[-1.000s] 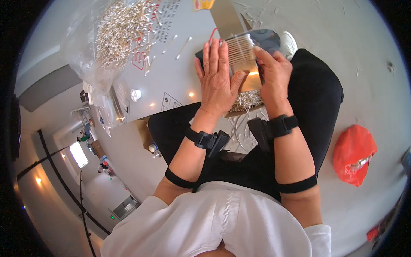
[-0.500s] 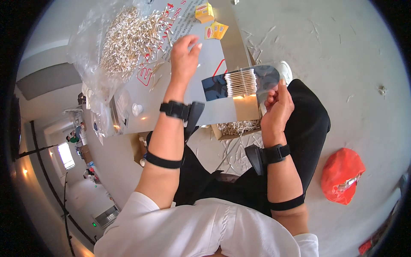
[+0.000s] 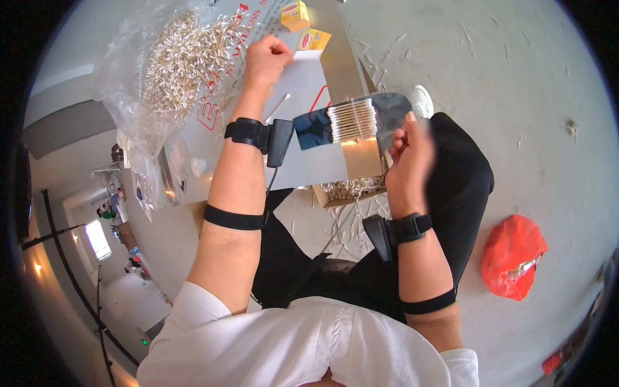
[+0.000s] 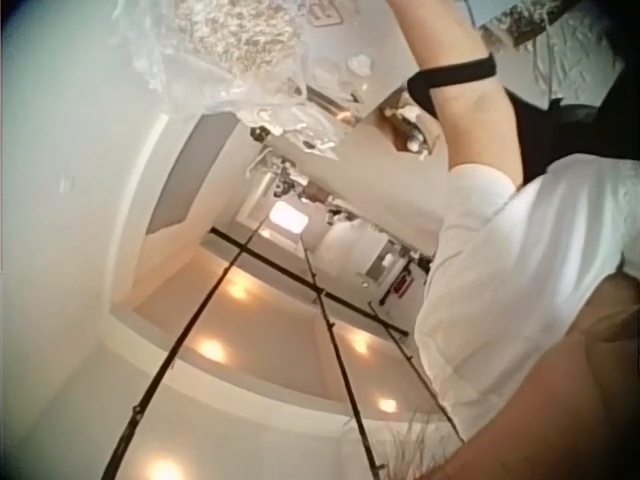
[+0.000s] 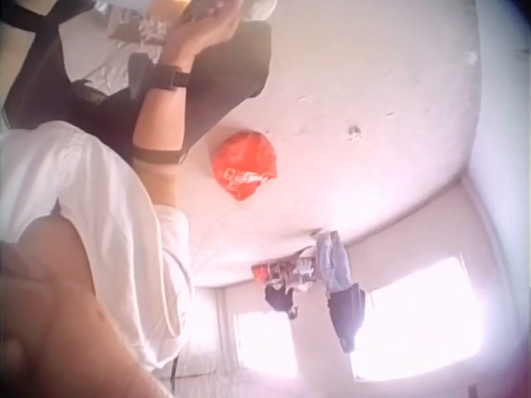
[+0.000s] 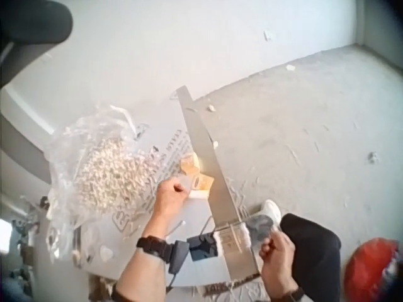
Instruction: The recorder is manually packaging cotton swabs by aligning them on a card and placing them into a small plastic bag.
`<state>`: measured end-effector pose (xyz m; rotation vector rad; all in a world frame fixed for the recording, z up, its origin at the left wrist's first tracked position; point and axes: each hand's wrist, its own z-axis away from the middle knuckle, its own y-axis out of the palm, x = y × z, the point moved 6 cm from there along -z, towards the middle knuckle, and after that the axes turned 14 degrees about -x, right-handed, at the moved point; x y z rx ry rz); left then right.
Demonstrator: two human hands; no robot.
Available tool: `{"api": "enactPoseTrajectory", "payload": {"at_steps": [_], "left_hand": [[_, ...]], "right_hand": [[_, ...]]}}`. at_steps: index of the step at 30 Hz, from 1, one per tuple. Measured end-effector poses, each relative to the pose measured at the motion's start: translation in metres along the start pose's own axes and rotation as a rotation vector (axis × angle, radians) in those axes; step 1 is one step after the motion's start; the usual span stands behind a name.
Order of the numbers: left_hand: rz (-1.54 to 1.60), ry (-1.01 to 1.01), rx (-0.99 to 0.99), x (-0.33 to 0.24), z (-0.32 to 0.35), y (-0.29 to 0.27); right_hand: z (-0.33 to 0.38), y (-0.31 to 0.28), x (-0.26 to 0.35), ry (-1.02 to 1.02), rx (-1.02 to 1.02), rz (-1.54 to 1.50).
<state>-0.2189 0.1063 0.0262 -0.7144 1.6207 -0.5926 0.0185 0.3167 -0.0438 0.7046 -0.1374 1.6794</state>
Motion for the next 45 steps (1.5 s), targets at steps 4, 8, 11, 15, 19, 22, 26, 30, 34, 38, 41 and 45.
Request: {"api": "enactPoseTrajectory", "payload": {"at_steps": [4, 8, 11, 15, 19, 22, 26, 30, 34, 38, 41, 45], "left_hand": [[0.247, -0.120, -0.017, 0.008, 0.005, -0.004], [0.170, -0.016, -0.204, -0.003, 0.013, -0.012], [0.321, 0.120, -0.005, -0.054, 0.040, 0.010], [-0.003, 0.356, 0.162, -0.104, 0.070, 0.032], [-0.239, 0.569, 0.117, -0.116, 0.086, 0.041], [-0.278, 0.696, 0.034, -0.117, 0.098, 0.046], [-0.157, 0.605, -0.055, -0.101, 0.094, 0.044], [0.245, 0.085, 0.014, -0.069, 0.077, 0.033], [0.390, 0.012, -0.054, -0.087, 0.096, 0.009], [0.157, 0.767, -0.173, -0.141, 0.158, -0.019], [0.129, 0.868, -0.051, -0.145, 0.201, -0.018], [0.234, 0.615, -0.068, -0.125, 0.211, -0.028]], "right_hand": [[0.000, 0.000, -0.001, -0.004, -0.015, 0.041], [-0.001, 0.001, -0.004, -0.014, 0.013, 0.043], [-0.005, -0.004, 0.000, -0.068, 0.001, 0.028], [-0.003, -0.003, 0.025, -0.288, -0.160, 0.085], [0.001, 0.001, 0.030, -0.365, -0.143, 0.084], [0.002, 0.004, 0.031, -0.362, -0.122, 0.108], [0.002, 0.004, 0.033, -0.364, -0.118, 0.122], [0.003, 0.005, 0.038, -0.467, -0.064, 0.025], [0.037, 0.016, 0.065, -0.916, 0.073, 0.191], [0.052, 0.028, 0.041, -0.320, 0.473, 0.409], [0.047, 0.017, 0.011, 0.266, 0.727, 0.215], [0.051, 0.017, 0.009, 0.111, 0.666, 0.406]]}}
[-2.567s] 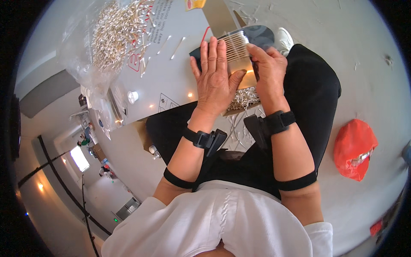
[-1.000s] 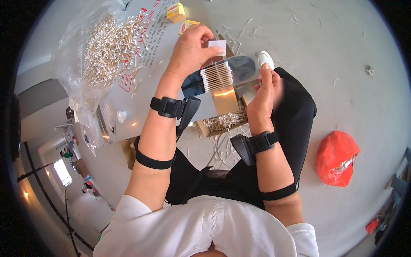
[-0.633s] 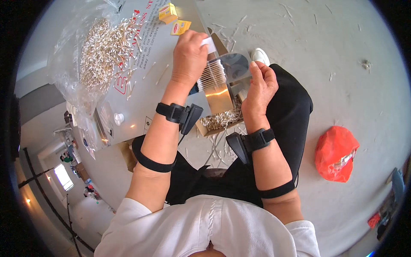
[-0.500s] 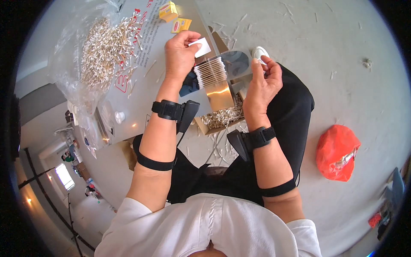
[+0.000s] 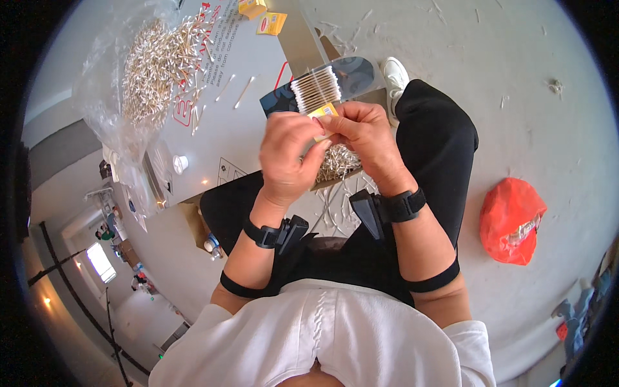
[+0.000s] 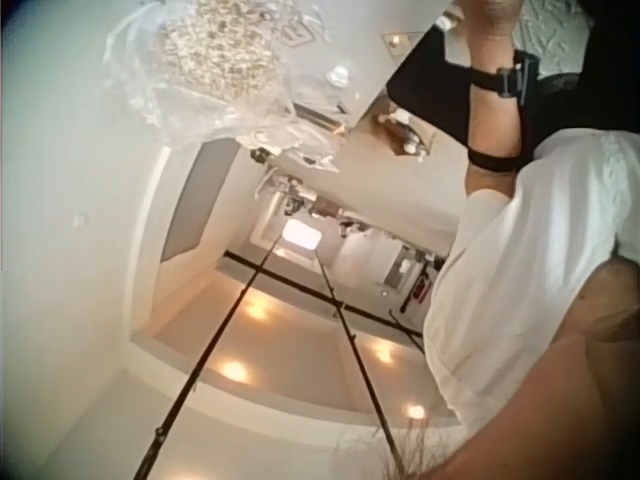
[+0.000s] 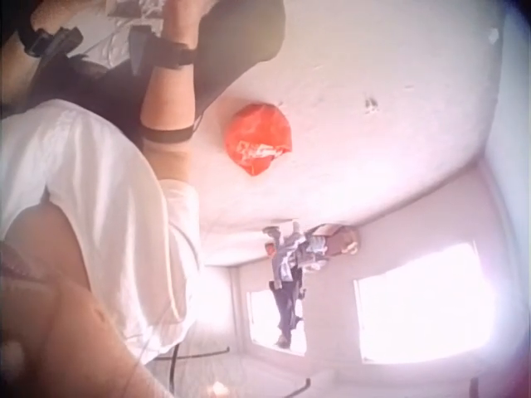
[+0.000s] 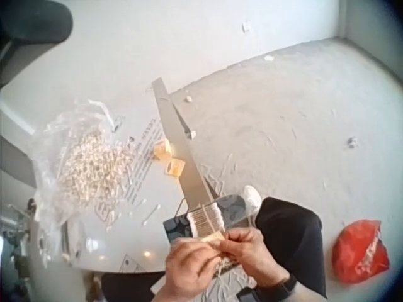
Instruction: The recorder is manually packaging cotton swabs by aligning them on a card and placing them into a small plastic bag.
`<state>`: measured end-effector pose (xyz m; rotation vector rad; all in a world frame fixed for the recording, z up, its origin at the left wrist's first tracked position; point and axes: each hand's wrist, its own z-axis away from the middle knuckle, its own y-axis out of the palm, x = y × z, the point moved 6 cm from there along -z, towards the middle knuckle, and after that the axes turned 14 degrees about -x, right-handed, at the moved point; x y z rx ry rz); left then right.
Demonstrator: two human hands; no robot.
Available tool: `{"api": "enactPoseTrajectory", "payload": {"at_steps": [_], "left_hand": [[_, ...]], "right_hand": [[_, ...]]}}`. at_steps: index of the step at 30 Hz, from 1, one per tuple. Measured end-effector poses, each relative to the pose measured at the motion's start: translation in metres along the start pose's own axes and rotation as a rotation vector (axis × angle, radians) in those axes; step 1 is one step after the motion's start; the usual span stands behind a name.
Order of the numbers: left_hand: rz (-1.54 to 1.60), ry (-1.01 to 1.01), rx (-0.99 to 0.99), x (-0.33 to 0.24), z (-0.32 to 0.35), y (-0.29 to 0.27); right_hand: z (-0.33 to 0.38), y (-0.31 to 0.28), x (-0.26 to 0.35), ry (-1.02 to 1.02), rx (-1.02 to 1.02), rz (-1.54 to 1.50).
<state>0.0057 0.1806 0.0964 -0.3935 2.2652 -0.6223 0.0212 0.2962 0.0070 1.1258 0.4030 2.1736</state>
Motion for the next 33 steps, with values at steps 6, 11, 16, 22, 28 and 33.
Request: {"api": "enactPoseTrajectory", "payload": {"at_steps": [6, 11, 16, 22, 28, 33], "left_hand": [[0.281, -0.907, -0.006, 0.042, 0.025, -0.009], [0.612, -1.307, -0.096, 0.052, 0.035, -0.001], [0.446, -1.228, -0.045, 0.060, 0.038, -0.009], [0.247, -1.185, -0.092, 0.098, 0.011, -0.018], [0.117, -1.144, 0.024, 0.112, -0.006, -0.004], [0.086, -1.135, 0.116, 0.111, -0.015, 0.006]], "right_hand": [[0.008, 0.010, 0.001, -0.228, -0.059, 0.154], [0.010, 0.010, 0.003, -0.213, -0.031, 0.234], [0.010, 0.008, 0.001, -0.218, -0.038, 0.418], [-0.001, -0.055, 0.004, -0.229, -0.684, -0.165], [-0.039, -0.030, -0.005, -0.136, -0.561, -0.103], [-0.050, -0.019, -0.007, -0.167, -0.453, -0.124]]}}
